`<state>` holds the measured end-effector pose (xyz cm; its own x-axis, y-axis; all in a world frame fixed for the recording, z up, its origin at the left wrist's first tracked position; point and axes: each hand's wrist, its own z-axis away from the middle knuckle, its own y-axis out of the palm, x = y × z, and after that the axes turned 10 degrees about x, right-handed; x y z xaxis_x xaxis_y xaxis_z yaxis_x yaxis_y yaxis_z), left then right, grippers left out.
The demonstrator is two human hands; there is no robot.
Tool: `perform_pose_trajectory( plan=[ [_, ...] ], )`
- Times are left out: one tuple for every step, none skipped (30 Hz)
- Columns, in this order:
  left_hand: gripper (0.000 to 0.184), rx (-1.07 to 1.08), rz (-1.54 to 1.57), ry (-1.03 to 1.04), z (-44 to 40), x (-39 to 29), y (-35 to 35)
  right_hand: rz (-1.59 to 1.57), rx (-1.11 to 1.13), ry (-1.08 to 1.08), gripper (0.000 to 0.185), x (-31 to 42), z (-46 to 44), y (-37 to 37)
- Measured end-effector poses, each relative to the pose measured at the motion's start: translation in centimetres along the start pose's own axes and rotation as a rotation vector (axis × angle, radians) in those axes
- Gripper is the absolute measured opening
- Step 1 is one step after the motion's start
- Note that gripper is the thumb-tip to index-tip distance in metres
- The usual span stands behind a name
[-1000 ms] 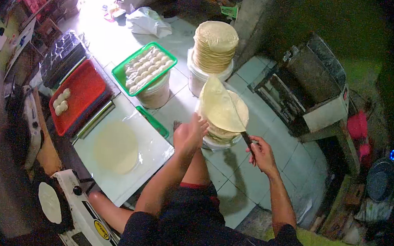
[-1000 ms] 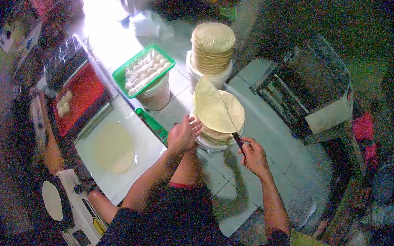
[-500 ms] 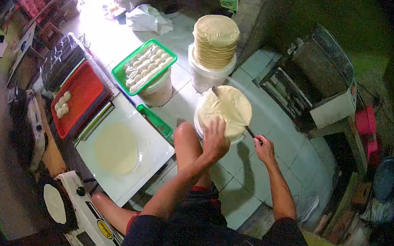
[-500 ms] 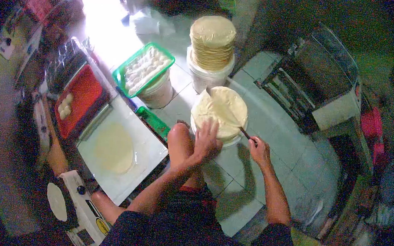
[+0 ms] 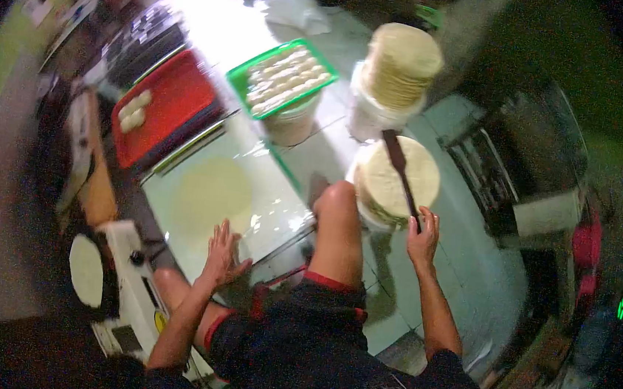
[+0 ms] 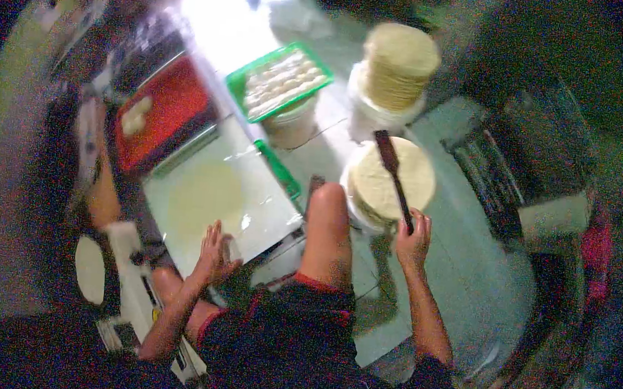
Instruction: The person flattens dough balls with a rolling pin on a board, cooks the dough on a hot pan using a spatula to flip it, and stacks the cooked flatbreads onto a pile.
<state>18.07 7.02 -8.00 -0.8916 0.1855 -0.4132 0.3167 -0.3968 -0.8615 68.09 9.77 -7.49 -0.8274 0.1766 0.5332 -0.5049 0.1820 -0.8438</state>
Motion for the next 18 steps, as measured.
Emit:
perform_pose_trajectory(
  plan=[
    [0.049, 0.140, -0.083, -0.093, 1.9, 0.2, -1.3, -0.059, 0.067, -0.029, 0.034, 2.3, -0.5, 0.1],
    [0.044, 0.067, -0.092, -0.030, 2.5, 1.7, -0.6, -0.121, 0.139, -0.064, 0.033, 4.9, -1.1, 0.4],
    [0.039, -0.007, -0.108, 0.031, 2.3, 3.9, 0.7, -0.182, 0.213, -0.100, 0.033, 7.7, -1.5, 0.9],
    [0.034, -0.081, -0.131, 0.102, 1.8, 5.7, 0.8, -0.251, 0.254, -0.159, 0.027, 10.5, -1.8, 1.4],
    [0.028, -0.042, -0.016, 0.012, 1.2, 5.7, -1.8, -0.299, 0.334, -0.206, 0.025, 12.9, -2.0, 2.0],
    [0.023, -0.013, 0.106, -0.074, 0.4, 6.1, -4.8, -0.342, 0.417, -0.255, 0.023, 15.5, -2.2, 2.8],
    [0.027, -0.112, 0.243, -0.103, -0.9, 7.6, -5.6, -0.377, 0.488, -0.287, 0.021, 17.5, -2.3, 3.7],
    [0.030, -0.060, 0.156, -0.105, -2.0, 9.2, -6.7, -0.420, 0.510, -0.431, 0.020, 19.6, -2.9, 5.4],
    [0.036, 0.006, 0.089, -0.131, -3.1, 10.5, -8.4, -0.410, 0.628, -0.432, 0.020, 21.8, -3.3, 7.3],
    [0.044, -0.022, 0.032, -0.127, -4.3, 12.8, -9.5, -0.394, 0.738, -0.427, 0.019, 24.5, -3.6, 9.2],
    [0.046, -0.110, -0.186, -0.146, -5.9, 14.8, -11.0, -0.377, 0.844, -0.415, 0.019, 26.9, -4.2, 11.2],
    [0.042, -0.263, -0.210, -0.167, -6.9, 15.7, -14.3, -0.361, 0.783, -0.485, 0.020, 28.6, -5.3, 14.3],
    [0.042, -0.378, -0.307, -0.270, -6.9, 14.6, -18.9, -0.349, 0.729, -0.558, 0.020, 30.2, -6.1, 16.7],
    [0.039, -0.545, -0.457, -0.285, -7.8, 15.4, -22.6, -0.324, 0.716, -0.623, 0.020, 32.6, -7.3, 19.0],
    [0.038, -0.757, -0.526, -0.239, -7.8, 15.1, -26.1, -0.301, 0.706, -0.690, 0.020, 34.9, -8.5, 21.2],
    [0.038, -0.969, -0.601, -0.194, -7.3, 14.2, -29.0, -0.288, 0.704, -0.825, 0.020, 36.4, -9.8, 24.6],
    [0.038, -1.111, -0.620, -0.143, -6.9, 13.5, -30.7, -0.276, 0.702, -0.960, 0.020, 38.1, -10.6, 27.5],
    [0.038, -1.249, -0.642, -0.093, -6.6, 13.2, -32.0, -0.278, 0.749, -1.052, 0.019, 40.2, -10.8, 29.2]
  ],
)
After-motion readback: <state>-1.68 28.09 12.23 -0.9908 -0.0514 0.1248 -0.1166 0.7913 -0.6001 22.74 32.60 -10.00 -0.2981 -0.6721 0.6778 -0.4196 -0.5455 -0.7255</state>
